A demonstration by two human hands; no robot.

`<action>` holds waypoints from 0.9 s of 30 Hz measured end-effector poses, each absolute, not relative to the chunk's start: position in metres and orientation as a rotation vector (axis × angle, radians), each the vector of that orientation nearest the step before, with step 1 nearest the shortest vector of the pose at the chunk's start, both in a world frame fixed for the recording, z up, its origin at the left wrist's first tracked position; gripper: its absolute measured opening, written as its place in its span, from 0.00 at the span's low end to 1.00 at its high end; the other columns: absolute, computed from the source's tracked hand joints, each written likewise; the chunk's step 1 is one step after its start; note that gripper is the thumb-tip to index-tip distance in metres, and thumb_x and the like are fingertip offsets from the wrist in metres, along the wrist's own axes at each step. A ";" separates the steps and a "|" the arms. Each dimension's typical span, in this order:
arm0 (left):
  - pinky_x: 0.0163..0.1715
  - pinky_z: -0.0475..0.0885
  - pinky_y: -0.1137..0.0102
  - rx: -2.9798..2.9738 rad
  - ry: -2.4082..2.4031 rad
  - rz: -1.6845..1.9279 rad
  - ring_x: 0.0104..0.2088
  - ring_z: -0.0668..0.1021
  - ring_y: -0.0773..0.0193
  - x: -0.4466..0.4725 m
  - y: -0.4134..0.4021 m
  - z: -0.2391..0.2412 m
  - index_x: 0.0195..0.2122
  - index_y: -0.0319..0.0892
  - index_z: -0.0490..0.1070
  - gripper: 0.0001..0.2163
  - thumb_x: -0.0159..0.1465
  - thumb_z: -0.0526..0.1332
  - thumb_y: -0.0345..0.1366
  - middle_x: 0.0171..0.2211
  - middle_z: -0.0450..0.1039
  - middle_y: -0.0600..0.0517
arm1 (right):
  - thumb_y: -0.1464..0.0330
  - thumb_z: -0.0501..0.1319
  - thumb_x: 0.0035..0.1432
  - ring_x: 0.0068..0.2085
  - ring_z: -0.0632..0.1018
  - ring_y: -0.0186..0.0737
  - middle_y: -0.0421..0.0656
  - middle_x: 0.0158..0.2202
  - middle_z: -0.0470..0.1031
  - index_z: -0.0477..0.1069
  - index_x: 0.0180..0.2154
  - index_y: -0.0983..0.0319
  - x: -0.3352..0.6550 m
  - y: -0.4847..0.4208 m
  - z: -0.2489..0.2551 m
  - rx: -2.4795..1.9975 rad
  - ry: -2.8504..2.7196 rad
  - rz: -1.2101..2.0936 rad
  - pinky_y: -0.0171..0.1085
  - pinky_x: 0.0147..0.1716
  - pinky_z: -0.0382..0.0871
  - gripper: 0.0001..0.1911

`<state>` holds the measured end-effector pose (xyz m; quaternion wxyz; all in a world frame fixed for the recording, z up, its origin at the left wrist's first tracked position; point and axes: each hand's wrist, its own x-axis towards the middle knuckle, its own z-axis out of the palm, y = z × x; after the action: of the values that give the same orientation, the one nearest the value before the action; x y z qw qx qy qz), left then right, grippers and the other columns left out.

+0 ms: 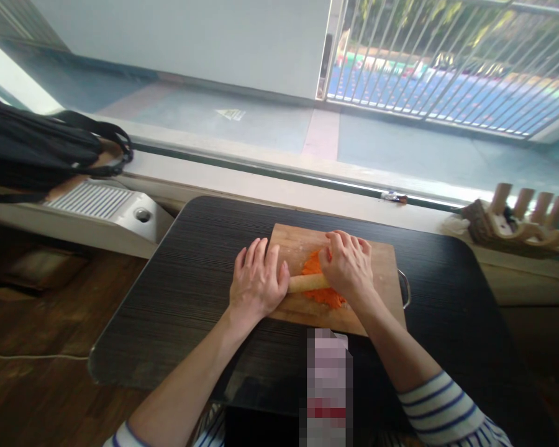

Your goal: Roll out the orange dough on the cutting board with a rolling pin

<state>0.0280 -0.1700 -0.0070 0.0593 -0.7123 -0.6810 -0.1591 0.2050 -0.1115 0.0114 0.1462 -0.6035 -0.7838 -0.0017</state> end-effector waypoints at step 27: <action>0.61 0.57 0.56 -2.317 -2.100 -0.320 0.62 0.63 0.51 0.013 -0.128 -0.004 0.58 0.36 0.62 0.26 0.62 0.49 0.44 0.60 0.63 0.39 | 0.70 0.51 0.61 0.46 0.71 0.45 0.46 0.47 0.75 0.68 0.45 0.61 0.204 -0.116 0.015 -1.730 -2.216 -0.001 0.45 0.53 0.51 0.12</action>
<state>0.0134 -0.1280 -0.0043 -0.0010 -0.7371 -0.6681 -0.1017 0.2036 -0.1160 0.0147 0.1644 -0.6069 -0.7776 -0.0002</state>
